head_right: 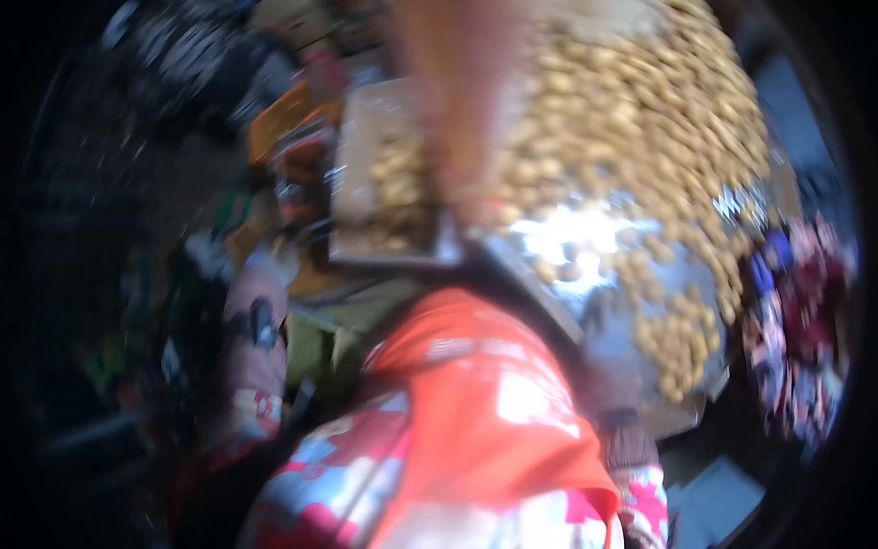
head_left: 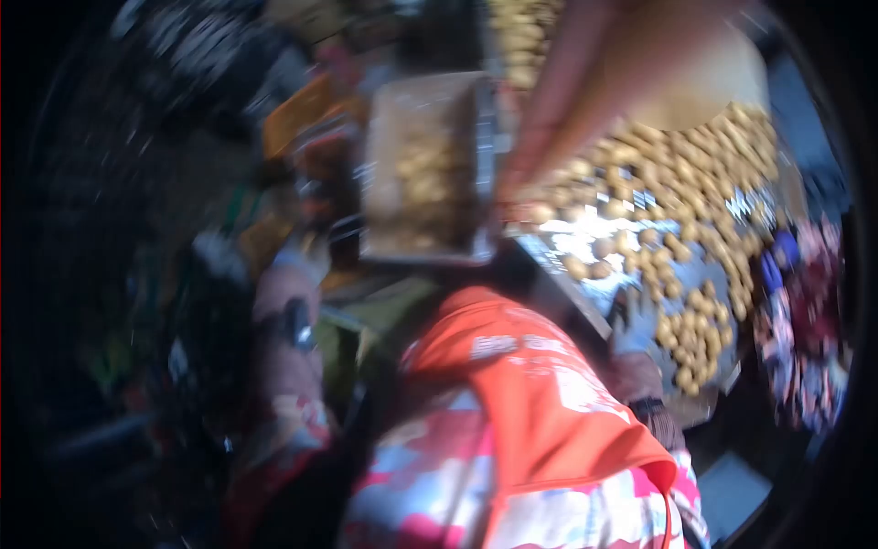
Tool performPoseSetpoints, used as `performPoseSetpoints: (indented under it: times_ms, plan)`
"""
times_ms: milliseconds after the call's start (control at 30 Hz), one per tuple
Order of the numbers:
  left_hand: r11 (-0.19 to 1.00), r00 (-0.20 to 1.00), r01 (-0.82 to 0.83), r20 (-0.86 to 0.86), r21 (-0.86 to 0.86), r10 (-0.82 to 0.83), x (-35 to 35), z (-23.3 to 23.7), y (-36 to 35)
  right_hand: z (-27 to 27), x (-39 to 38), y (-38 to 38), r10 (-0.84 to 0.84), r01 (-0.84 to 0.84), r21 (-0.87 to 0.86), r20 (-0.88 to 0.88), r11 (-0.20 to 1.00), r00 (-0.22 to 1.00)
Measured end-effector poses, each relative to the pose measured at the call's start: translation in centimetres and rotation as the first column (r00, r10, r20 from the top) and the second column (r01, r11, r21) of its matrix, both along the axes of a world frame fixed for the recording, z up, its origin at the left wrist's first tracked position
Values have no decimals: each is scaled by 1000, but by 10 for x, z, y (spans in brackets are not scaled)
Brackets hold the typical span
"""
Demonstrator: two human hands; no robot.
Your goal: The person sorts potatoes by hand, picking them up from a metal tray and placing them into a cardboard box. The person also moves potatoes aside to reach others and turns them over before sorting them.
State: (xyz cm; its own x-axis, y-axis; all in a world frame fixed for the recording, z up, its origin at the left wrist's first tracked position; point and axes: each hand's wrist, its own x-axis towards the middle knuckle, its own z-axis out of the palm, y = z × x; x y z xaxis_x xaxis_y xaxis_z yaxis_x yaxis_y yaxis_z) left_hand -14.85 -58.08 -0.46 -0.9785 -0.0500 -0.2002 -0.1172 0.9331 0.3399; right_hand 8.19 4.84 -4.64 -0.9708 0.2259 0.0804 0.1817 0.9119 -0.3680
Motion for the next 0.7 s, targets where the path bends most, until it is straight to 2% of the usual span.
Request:
performPoseSetpoints:
  times_ms: [33,67,100,200,267,300,333,367,400,467,500,567,633,667,700]
  plan:
    - [949,962,255,147,-184,-230,-11,-26,-8,4,-4,-1,-1,2,32,-39,999,999]
    - [723,859,511,300,-464,-415,-5,20,36,-18,-5,7,26,-9,105,-158,994,987]
    - [671,822,570,324,-475,-469,-8,20,41,-13,-6,7,10,7,94,-179,996,984]
    - [706,815,576,356,-413,-456,-40,15,52,0,-7,10,-14,38,84,-263,996,965]
    - [834,880,443,337,-329,-334,-58,18,48,4,-3,12,-27,59,89,-320,994,947]
    - [942,927,273,314,-194,-204,-62,18,45,7,-2,12,-48,80,83,-335,993,941]
    - [999,951,23,307,42,-34,-63,18,46,6,-5,10,-60,89,68,-349,994,935]
    - [910,924,-256,359,327,130,-61,20,59,-1,-8,11,-69,100,62,-379,993,923]
    - [740,873,-434,443,514,204,-55,22,72,-6,-8,11,-78,112,60,-409,992,909]
    - [522,776,-581,619,624,122,-36,21,119,-8,-2,14,-94,132,57,-440,990,893]
    - [503,728,-601,686,621,22,-23,20,154,-8,3,14,-155,185,38,-397,982,905]
    - [576,618,-559,763,596,-190,7,24,231,-7,14,18,-262,279,11,-311,960,914]
    - [651,485,-495,805,575,-342,34,29,313,-19,33,35,-353,361,61,-112,931,929]
    - [667,459,-456,798,589,-390,45,25,346,-23,48,44,-394,394,120,-19,911,919]
    - [678,429,-421,791,602,-435,54,18,375,-23,65,51,-480,477,76,29,876,877]
